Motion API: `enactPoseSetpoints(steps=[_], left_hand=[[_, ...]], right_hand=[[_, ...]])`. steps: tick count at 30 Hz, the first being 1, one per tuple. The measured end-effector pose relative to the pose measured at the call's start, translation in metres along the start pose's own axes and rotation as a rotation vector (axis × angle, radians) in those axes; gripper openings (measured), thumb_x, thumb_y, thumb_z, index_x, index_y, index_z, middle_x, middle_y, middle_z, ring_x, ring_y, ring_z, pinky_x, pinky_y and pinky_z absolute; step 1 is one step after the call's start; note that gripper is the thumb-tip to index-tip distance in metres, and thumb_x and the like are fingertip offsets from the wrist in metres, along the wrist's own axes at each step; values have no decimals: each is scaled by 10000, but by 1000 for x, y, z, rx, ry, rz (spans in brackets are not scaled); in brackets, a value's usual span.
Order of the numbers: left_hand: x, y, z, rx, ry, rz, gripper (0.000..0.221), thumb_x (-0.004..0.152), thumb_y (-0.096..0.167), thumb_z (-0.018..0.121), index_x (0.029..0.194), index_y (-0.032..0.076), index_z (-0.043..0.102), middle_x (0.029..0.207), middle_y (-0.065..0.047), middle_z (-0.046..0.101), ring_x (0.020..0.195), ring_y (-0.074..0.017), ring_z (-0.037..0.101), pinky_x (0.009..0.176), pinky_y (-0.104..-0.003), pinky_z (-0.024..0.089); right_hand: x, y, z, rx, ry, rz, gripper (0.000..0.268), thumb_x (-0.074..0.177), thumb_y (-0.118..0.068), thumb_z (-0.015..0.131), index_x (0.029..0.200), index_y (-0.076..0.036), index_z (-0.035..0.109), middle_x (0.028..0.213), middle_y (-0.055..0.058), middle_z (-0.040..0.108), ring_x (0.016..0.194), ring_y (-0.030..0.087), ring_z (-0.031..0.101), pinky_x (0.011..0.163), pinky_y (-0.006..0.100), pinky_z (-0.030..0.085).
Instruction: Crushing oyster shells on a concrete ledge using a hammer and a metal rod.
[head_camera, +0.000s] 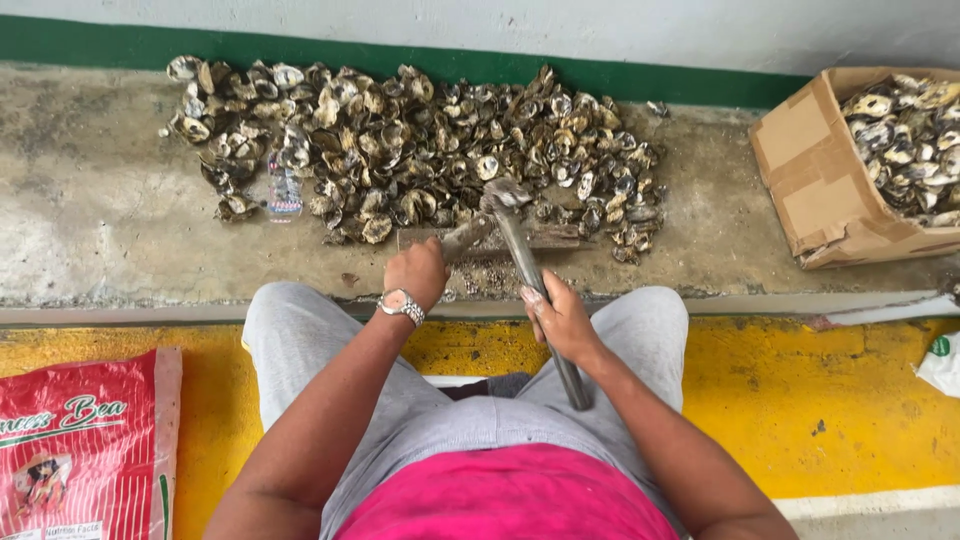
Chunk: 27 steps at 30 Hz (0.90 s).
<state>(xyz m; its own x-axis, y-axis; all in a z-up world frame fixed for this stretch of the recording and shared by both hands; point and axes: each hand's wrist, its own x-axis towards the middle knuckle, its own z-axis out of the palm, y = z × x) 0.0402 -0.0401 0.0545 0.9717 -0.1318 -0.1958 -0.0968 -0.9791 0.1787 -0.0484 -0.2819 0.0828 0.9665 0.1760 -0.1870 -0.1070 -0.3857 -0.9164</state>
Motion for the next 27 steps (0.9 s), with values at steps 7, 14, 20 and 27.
enactPoseSetpoints(steps=[7, 14, 20, 27], left_hand=[[7, 13, 0, 50, -16, 2, 213, 1022, 243, 594, 1091, 51, 658, 830, -126, 728, 668, -184, 719, 517, -312, 589], [7, 9, 17, 130, 15, 15, 224, 1054, 225, 559, 1075, 37, 677, 814, -111, 728, 660, -170, 720, 522, -306, 597], [19, 7, 7, 96, 62, 2, 183, 1014, 214, 582, 1075, 64, 667, 846, -121, 725, 713, -209, 732, 558, -331, 603], [6, 10, 11, 74, 71, -1, 178, 1038, 194, 568, 1043, 36, 650, 874, -154, 745, 717, -225, 754, 557, -337, 624]], right_hand=[[-7, -2, 8, 71, 27, -16, 161, 1053, -213, 491, 1081, -61, 537, 671, 15, 571, 412, 99, 538, 343, 256, 471], [-11, 3, 10, 116, 93, -29, 185, 1068, -233, 488, 1081, -54, 532, 669, 11, 570, 433, 95, 530, 364, 256, 473], [1, -5, 1, 54, 77, 2, 183, 1064, -227, 501, 1060, -53, 558, 664, 21, 572, 442, 102, 543, 390, 266, 469], [3, -9, 6, 55, 54, 157, 205, 1065, -236, 498, 1047, -39, 551, 648, 39, 581, 417, 117, 546, 380, 284, 477]])
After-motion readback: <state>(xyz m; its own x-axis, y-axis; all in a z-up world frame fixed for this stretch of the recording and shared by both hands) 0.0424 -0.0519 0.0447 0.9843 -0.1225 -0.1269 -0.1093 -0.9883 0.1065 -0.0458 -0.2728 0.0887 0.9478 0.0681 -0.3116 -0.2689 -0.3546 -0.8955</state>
